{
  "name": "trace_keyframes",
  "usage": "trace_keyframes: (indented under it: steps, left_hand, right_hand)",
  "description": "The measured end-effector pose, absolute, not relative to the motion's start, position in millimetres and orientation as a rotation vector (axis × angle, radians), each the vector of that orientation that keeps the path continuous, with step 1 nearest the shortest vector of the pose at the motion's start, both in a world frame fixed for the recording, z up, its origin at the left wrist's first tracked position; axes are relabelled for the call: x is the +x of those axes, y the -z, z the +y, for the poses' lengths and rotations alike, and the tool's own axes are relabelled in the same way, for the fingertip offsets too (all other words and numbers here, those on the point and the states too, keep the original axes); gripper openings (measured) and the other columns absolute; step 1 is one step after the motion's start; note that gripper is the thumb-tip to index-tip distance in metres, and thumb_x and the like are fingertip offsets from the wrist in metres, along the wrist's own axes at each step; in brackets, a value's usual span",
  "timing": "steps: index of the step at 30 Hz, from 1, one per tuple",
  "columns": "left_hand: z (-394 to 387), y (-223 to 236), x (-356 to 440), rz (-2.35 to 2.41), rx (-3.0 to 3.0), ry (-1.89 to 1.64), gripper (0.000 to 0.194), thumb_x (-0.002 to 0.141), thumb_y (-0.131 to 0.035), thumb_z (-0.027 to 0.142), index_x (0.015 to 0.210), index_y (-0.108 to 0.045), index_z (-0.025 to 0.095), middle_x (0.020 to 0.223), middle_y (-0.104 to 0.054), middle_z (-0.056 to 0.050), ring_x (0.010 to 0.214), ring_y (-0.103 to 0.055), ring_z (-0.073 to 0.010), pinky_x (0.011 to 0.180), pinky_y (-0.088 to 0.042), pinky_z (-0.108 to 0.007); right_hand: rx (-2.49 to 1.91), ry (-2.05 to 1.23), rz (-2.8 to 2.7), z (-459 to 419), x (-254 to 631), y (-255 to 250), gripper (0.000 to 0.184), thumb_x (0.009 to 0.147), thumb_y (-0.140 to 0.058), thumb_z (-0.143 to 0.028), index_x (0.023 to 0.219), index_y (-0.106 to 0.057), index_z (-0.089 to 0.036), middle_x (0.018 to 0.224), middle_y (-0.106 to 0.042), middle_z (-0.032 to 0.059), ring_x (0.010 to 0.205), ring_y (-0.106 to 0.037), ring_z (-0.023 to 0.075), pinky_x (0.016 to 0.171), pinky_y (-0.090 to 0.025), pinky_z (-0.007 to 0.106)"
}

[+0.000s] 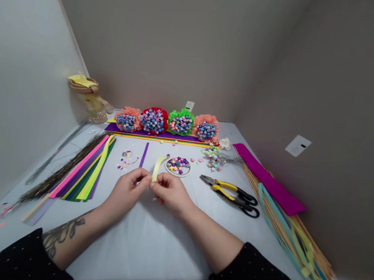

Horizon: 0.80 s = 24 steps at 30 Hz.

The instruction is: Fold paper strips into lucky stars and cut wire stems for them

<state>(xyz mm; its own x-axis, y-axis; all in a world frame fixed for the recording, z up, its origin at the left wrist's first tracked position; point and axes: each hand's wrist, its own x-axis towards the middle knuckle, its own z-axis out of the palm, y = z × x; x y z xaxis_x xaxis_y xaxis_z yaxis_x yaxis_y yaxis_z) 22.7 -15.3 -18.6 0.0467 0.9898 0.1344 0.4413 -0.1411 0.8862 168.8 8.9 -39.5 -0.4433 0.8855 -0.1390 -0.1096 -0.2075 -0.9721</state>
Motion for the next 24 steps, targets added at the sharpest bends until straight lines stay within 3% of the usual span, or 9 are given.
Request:
trace_keyframes:
  steps: [16,24]
  left_hand:
    - [-14.7,21.6,24.6,1.36,1.54,-1.027,0.017,0.079,-0.05,0.028,0.068,-0.055,0.017,0.066,-0.055,0.001,0.065,-0.05,-0.0123,0.06,-0.039,-0.022]
    - [-11.7,20.6,21.7,1.371,1.428,-0.967,0.016,0.075,-0.051,0.029,0.066,-0.054,0.017,0.06,-0.049,0.003,0.057,-0.043,-0.0104,0.057,-0.036,-0.022]
  right_hand:
    - [-0.981,-1.813,-1.11,11.1,172.7,36.2,0.02,0.058,-0.066,-0.019,0.055,-0.047,-0.018,0.037,-0.045,-0.0082,0.032,-0.031,0.0035,0.035,-0.018,0.018]
    - [-0.941,-1.845,-1.17,12.0,176.4,34.2,0.017,0.065,-0.065,-0.03,0.064,-0.055,-0.016,0.045,-0.048,-0.0057,0.035,-0.033,0.004,0.035,-0.02,0.018]
